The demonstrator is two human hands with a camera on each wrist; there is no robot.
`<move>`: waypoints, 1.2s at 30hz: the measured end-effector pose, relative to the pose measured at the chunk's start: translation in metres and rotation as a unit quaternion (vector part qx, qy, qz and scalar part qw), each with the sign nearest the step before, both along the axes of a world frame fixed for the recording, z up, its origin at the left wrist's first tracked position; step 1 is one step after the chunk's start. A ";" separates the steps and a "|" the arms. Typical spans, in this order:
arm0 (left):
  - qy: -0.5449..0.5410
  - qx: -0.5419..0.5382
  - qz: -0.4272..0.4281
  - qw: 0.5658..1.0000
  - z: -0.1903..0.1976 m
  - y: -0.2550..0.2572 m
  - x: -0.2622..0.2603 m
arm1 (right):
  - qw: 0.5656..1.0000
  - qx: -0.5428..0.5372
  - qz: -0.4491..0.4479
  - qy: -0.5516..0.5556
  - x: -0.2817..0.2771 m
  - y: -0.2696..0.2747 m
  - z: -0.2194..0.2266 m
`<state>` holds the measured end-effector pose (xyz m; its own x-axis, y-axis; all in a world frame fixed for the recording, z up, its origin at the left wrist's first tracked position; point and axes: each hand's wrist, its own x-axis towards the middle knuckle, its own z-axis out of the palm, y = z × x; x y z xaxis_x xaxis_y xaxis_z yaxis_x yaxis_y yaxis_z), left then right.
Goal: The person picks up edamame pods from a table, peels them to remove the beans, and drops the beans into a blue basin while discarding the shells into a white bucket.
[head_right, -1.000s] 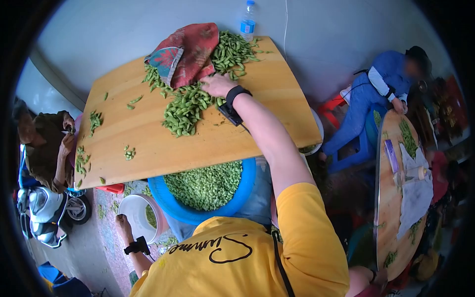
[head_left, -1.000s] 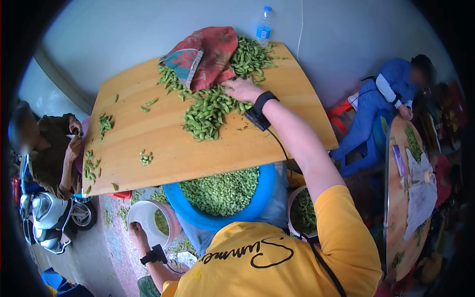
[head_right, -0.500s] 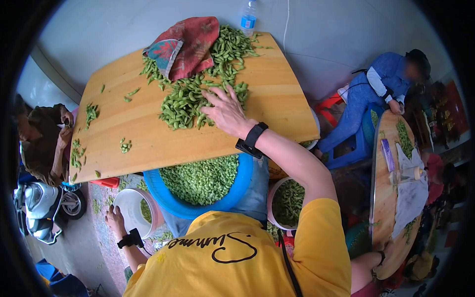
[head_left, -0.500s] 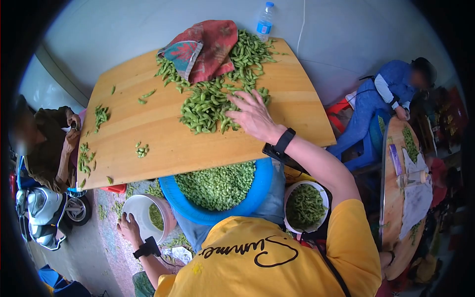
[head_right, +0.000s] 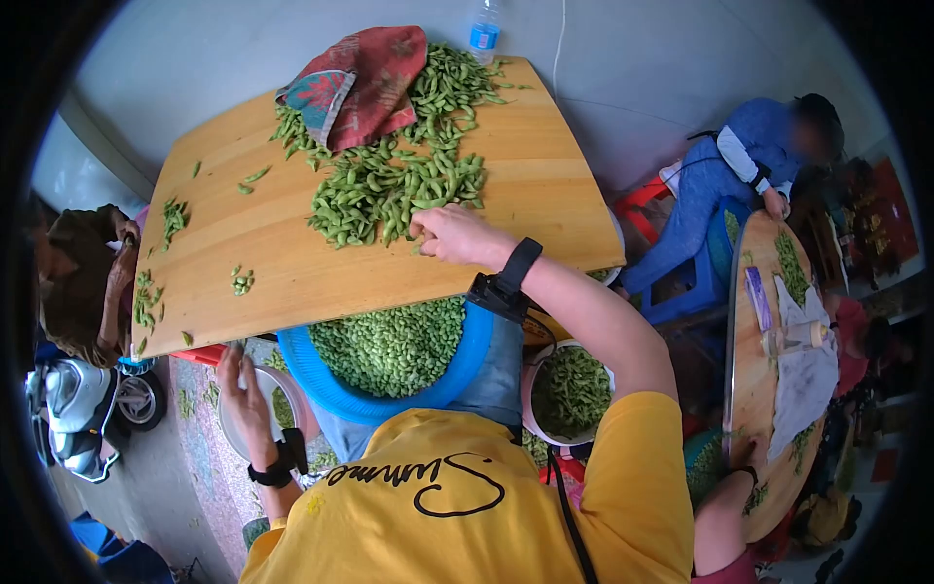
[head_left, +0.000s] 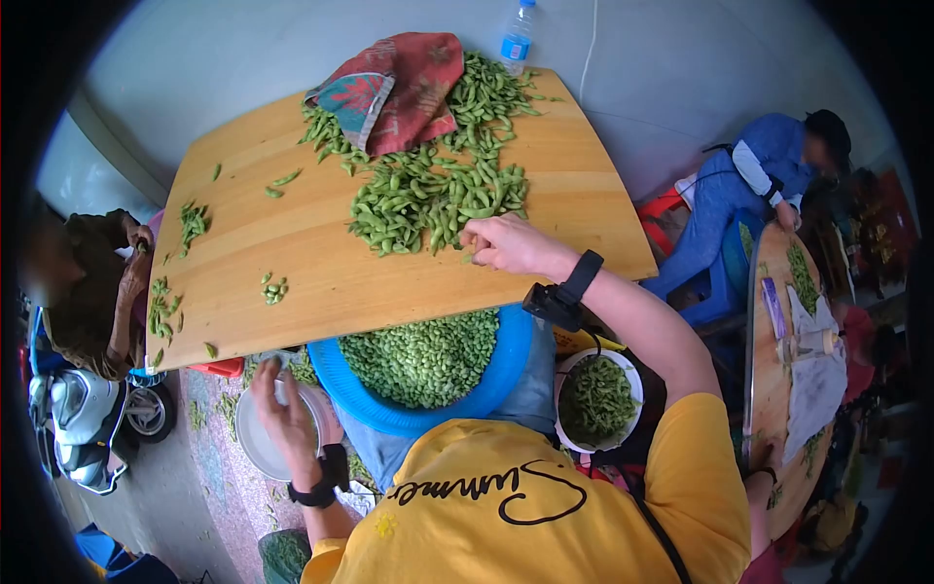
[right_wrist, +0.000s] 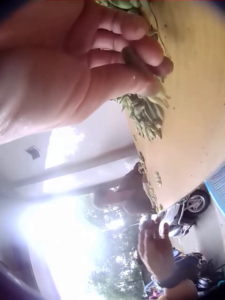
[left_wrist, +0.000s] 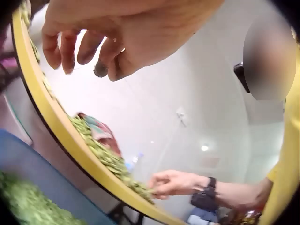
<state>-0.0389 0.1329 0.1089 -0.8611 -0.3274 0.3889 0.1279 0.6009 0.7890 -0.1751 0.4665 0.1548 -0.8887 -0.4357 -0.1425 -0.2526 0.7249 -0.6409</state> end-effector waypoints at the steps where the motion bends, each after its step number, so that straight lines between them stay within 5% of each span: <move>1: -0.001 0.093 -0.038 0.995 0.001 0.014 -0.003 | 1.000 0.000 -0.002 -0.001 -0.001 -0.001 -0.004; 3: -0.043 0.208 -0.116 0.970 -0.015 0.035 -0.009 | 0.986 0.095 0.084 0.112 -0.003 -0.005 -0.017; 5: -0.050 0.092 -0.195 0.975 -0.009 0.065 -0.018 | 0.925 0.176 0.138 0.308 0.006 -0.016 -0.030; 7: -0.149 0.063 -0.239 0.958 0.022 0.099 -0.027 | 0.904 0.182 0.145 0.358 0.020 -0.028 -0.035; 9: -0.086 0.011 -0.270 0.959 0.023 0.117 -0.040 | 0.882 0.192 0.146 0.406 0.027 -0.025 -0.034; 12: -0.077 -0.004 -0.270 0.960 0.017 0.131 -0.060 | 0.979 -0.021 0.023 0.200 0.023 -0.014 -0.022; 15: -0.108 0.018 -0.281 0.953 0.012 0.133 -0.070 | 0.979 -0.205 -0.021 0.004 0.034 -0.013 -0.007; 17: -0.144 0.056 -0.382 0.911 0.010 0.130 -0.077 | 0.976 -0.218 0.003 0.012 0.042 -0.016 0.004; 19: -0.152 0.126 -0.426 0.883 0.006 0.124 -0.079 | 0.946 -0.301 -0.005 -0.115 0.040 -0.013 0.000; 21: -0.224 0.116 -0.469 0.846 0.011 0.116 -0.079 | 0.946 -0.265 0.006 -0.185 0.039 -0.009 0.005; 25: -0.179 0.080 -0.481 0.855 0.020 0.116 -0.069 | 0.969 -0.160 0.048 -0.182 0.044 -0.012 0.012; 26: -0.141 0.025 -0.441 0.886 0.020 0.118 -0.066 | 0.990 -0.085 0.095 0.055 0.045 -0.014 -0.002; 27: -0.101 -0.030 -0.398 0.911 0.021 0.120 -0.063 | 0.947 -0.003 0.136 0.290 0.049 -0.019 -0.011; 31: 0.009 -0.128 -0.310 0.942 0.007 0.124 -0.058 | 0.894 0.152 0.058 0.418 0.080 -0.050 -0.015; 33: 0.026 -0.209 -0.243 0.947 0.008 0.124 -0.055 | 0.904 0.144 0.044 0.401 0.077 -0.053 -0.021; 36: 0.065 -0.205 -0.254 0.943 0.014 0.118 -0.053 | 0.968 -0.009 -0.033 0.247 0.069 -0.052 -0.029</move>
